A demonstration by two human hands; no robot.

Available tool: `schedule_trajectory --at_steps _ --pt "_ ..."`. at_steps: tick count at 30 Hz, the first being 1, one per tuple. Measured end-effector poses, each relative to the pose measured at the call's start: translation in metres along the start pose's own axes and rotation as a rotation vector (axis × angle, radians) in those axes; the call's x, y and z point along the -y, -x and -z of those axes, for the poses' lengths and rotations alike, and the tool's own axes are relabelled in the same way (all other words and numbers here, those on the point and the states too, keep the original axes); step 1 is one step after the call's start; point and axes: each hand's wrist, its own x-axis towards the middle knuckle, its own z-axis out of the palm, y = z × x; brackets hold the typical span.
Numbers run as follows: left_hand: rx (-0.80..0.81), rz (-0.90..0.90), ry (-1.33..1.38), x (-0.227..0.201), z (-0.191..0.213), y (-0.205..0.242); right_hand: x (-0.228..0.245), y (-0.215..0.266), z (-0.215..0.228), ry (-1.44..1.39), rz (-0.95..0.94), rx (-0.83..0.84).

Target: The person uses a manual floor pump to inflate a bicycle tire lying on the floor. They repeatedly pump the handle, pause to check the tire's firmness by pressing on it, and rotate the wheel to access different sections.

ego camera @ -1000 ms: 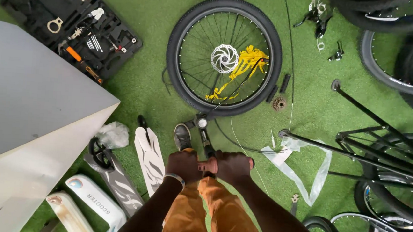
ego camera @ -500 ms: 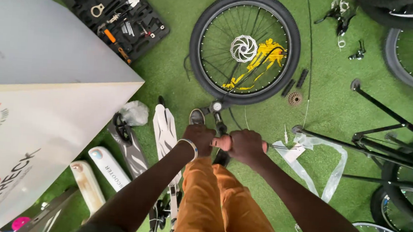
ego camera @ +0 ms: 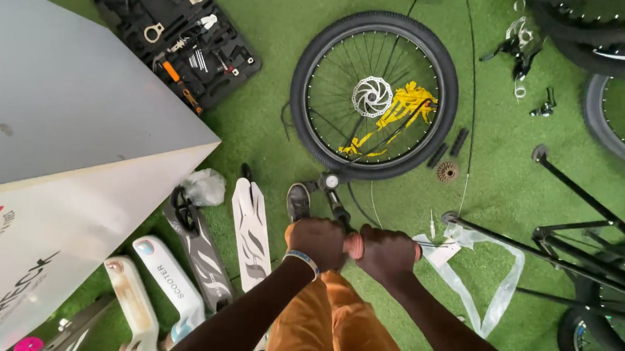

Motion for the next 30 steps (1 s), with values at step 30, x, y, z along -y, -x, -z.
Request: schedule_trajectory --at_steps 30 --pt "-0.044 0.134 0.034 0.011 -0.053 0.045 0.015 0.005 0.014 -0.222 0.013 0.761"
